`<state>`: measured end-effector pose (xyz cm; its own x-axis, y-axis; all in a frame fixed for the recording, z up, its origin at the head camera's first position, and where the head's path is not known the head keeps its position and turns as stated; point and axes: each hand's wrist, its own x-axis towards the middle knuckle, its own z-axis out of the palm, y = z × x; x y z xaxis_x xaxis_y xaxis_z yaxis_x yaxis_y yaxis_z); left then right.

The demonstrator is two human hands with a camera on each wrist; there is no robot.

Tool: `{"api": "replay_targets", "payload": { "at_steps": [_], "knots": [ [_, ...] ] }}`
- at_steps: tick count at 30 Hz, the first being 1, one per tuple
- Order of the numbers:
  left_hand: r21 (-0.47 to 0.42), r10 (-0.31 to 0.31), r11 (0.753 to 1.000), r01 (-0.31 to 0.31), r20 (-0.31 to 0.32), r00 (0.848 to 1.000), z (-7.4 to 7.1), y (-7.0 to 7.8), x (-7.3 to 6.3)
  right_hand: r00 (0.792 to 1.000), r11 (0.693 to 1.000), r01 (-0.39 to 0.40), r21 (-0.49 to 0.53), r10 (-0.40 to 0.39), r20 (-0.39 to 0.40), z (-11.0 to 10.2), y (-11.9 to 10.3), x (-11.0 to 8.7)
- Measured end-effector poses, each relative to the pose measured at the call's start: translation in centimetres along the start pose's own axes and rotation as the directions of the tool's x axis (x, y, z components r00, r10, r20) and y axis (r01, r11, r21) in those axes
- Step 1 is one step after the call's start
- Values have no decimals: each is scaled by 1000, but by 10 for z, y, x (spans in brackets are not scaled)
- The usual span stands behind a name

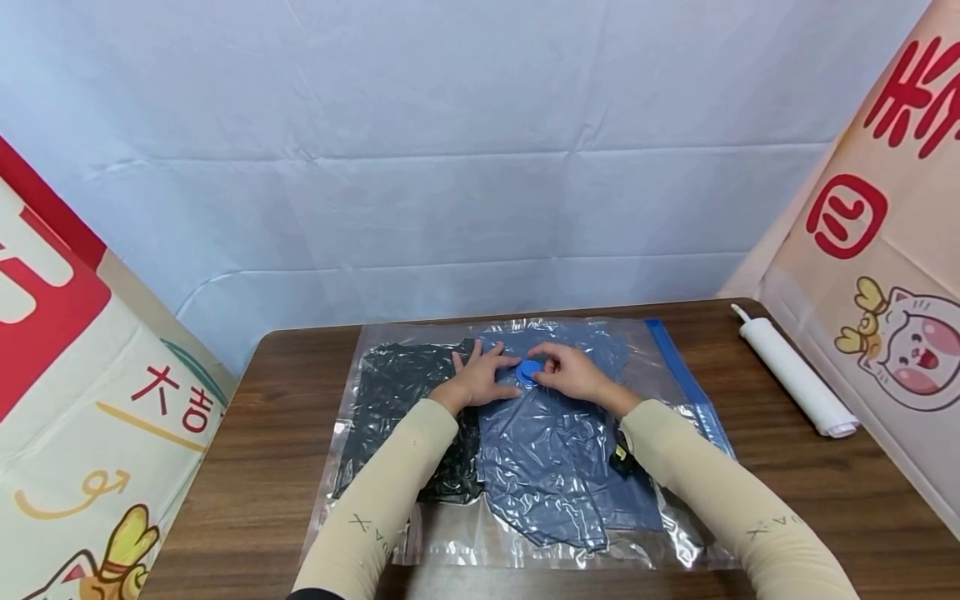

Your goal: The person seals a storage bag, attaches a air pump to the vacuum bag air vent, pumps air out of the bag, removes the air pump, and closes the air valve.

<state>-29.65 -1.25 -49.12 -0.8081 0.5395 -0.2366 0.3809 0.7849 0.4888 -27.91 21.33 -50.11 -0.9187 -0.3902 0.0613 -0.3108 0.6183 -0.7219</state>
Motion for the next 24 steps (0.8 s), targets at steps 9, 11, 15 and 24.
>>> {"api": "replay_targets", "payload": {
  "at_steps": [9,11,15,24],
  "knots": [
    [4,-3,1000,3,3,1000,0,1,-1,1000,1000,-9,3,9,-5,1,2,0],
    [5,0,1000,0,3,1000,0,1,-1,1000,1000,-8,5,8,-7,1,2,0],
    [1,6,1000,-6,-1,1000,-1,0,-1,1000,1000,1,-1,-1,-7,1,0,-1],
    [-1,2,1000,-2,-1,1000,0,0,-1,1000,1000,-16,-5,16,-18,1,-3,-1]
  ]
}}
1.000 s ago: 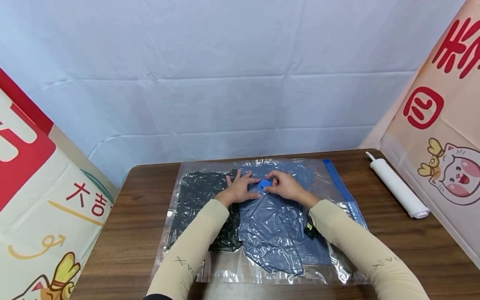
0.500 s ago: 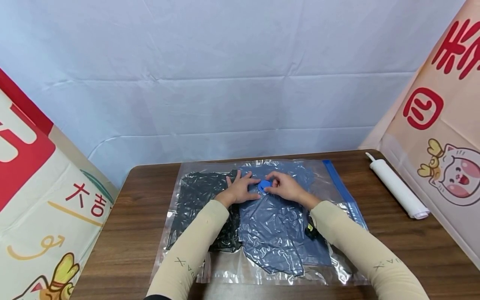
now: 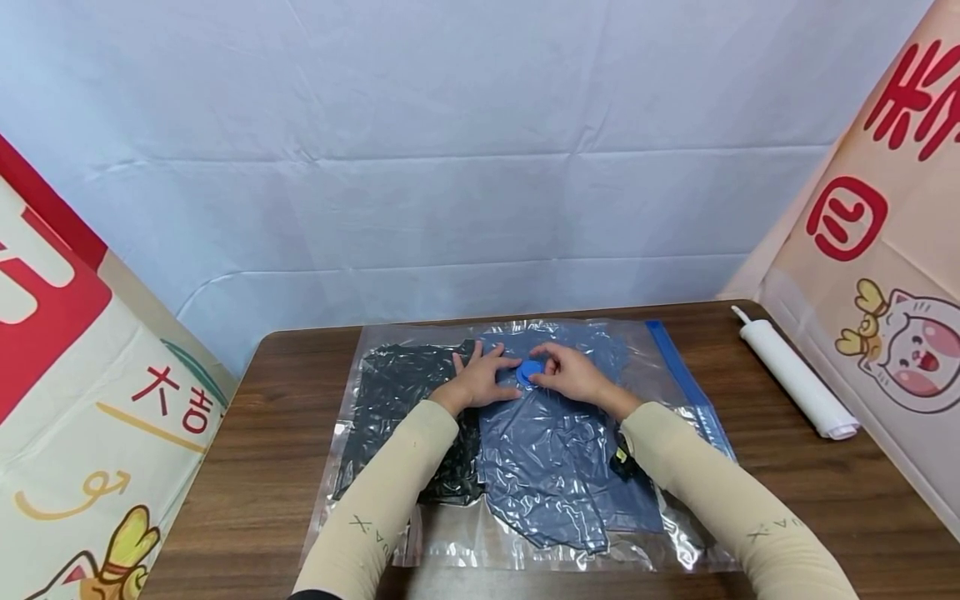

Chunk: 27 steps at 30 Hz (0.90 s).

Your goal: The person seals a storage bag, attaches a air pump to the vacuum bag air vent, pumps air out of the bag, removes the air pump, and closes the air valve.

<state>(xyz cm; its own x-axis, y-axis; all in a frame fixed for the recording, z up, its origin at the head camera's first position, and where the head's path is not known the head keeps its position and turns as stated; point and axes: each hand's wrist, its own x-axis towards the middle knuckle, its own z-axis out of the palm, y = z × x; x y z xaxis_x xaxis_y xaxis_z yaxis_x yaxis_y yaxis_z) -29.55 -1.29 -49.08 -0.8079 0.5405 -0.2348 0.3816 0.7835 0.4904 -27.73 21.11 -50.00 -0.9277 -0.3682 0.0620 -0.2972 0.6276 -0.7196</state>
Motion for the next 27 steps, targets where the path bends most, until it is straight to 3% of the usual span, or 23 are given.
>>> {"api": "replay_targets", "payload": {
  "at_steps": [27],
  "knots": [
    [0,-5,1000,5,-2,1000,0,1,0,1000,1000,-24,2,24,19,0,3,1]
  ]
}}
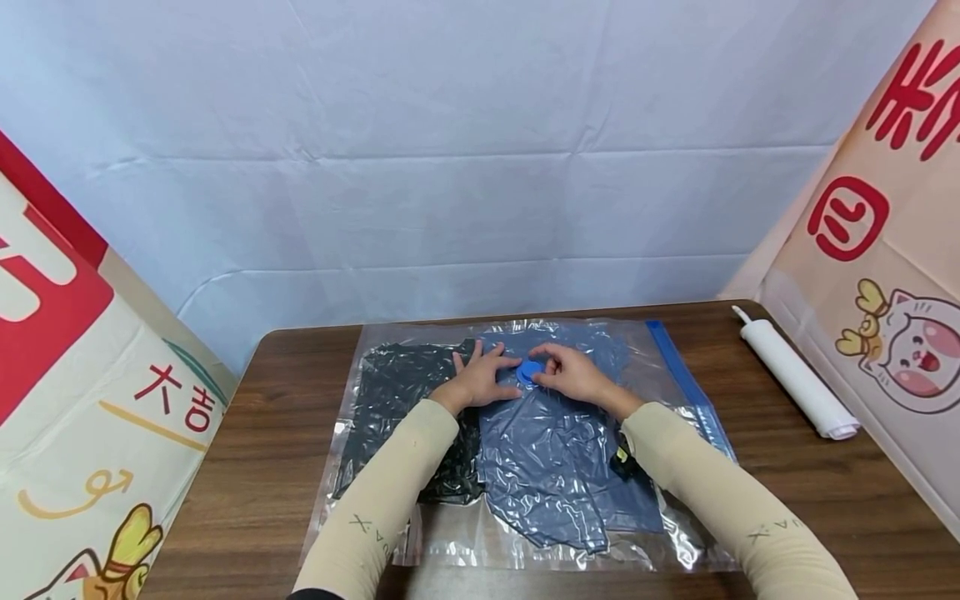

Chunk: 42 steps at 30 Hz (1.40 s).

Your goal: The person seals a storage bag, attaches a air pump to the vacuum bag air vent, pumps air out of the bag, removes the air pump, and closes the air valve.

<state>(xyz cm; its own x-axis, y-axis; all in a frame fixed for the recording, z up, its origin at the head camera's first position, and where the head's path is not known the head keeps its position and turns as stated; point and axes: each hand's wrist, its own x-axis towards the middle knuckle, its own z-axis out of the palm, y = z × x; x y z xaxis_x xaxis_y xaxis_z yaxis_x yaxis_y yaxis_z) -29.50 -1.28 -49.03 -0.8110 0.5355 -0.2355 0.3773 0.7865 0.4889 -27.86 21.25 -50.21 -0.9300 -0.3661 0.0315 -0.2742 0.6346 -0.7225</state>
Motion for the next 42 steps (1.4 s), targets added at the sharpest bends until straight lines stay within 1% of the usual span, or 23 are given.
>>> {"api": "replay_targets", "payload": {
  "at_steps": [6,16,22,29,33,38,42],
  "knots": [
    [6,4,1000,-4,0,1000,0,0,1,1000,1000,-1,1,1,3,1,1,0],
    [0,15,1000,-15,-4,1000,0,-2,2,1000,1000,14,-4,-14,-17,1,-1,0],
    [-2,14,1000,-14,-1,1000,0,-2,2,1000,1000,-2,-6,2,-25,1,0,0],
    [2,11,1000,-11,0,1000,0,-1,1,999,999,36,-11,-36,-20,2,1,-1],
    [-5,8,1000,-8,1,1000,2,-3,1,999,999,22,-34,-23,-29,3,0,-1],
    [-9,5,1000,-5,-1,1000,3,-3,2,1000,999,18,-32,-19,-19,3,-1,-1],
    [-10,9,1000,-9,0,1000,2,-2,2,1000,999,0,-36,-1,-30,2,-1,-1]
  ]
}}
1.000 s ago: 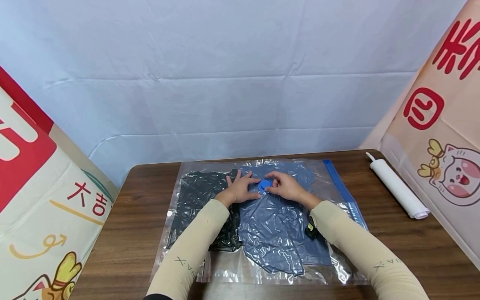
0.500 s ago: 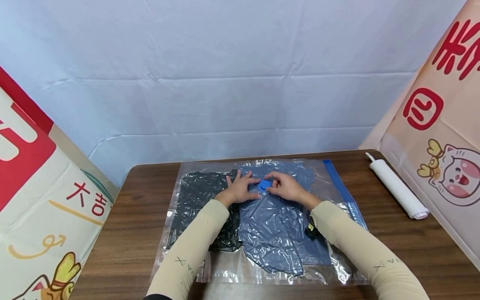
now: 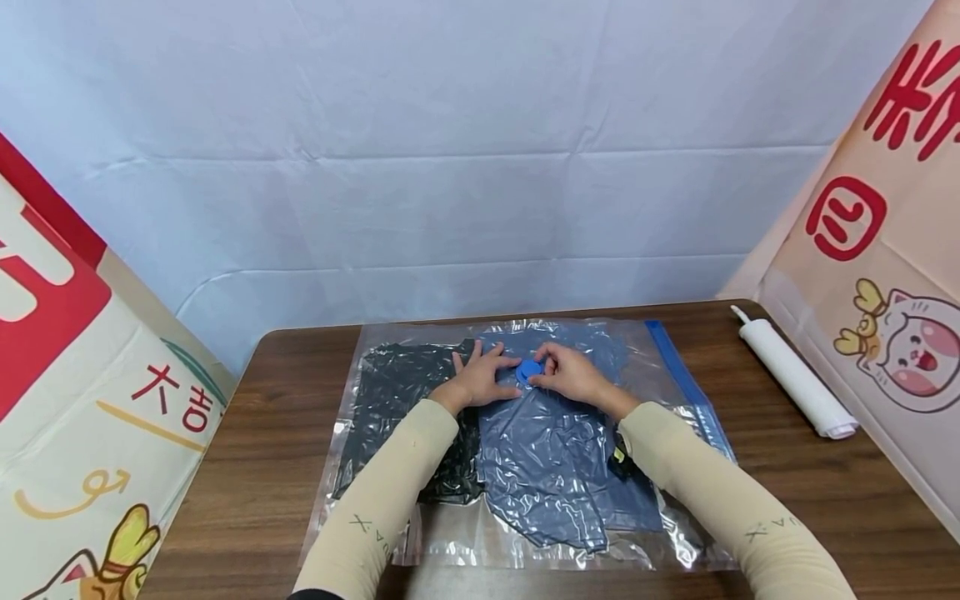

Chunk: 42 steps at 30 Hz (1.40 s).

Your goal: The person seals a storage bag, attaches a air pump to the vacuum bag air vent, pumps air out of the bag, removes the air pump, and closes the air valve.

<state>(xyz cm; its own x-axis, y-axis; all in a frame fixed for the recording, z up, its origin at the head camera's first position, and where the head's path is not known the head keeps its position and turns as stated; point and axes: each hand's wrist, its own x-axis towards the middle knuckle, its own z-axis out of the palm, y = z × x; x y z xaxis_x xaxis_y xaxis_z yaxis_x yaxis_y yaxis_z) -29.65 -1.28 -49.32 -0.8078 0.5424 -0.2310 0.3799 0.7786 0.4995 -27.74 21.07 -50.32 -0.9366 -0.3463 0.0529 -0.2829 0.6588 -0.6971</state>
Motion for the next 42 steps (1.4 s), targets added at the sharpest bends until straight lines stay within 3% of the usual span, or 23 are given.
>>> {"api": "replay_targets", "payload": {
  "at_steps": [16,21,36,42],
  "knots": [
    [7,-9,1000,9,3,1000,-2,1,-1,999,999,41,-1,-41,-8,2,0,1],
    [1,-2,1000,2,2,1000,-1,1,-1,999,1000,12,-28,-13,-31,2,-1,1],
    [-10,-6,1000,6,3,1000,0,1,-1,1000,1000,-4,-26,3,-27,2,-1,4],
    [-5,-7,1000,7,2,1000,-1,1,-1,1000,1000,20,8,-20,9,0,2,5]
  ]
}}
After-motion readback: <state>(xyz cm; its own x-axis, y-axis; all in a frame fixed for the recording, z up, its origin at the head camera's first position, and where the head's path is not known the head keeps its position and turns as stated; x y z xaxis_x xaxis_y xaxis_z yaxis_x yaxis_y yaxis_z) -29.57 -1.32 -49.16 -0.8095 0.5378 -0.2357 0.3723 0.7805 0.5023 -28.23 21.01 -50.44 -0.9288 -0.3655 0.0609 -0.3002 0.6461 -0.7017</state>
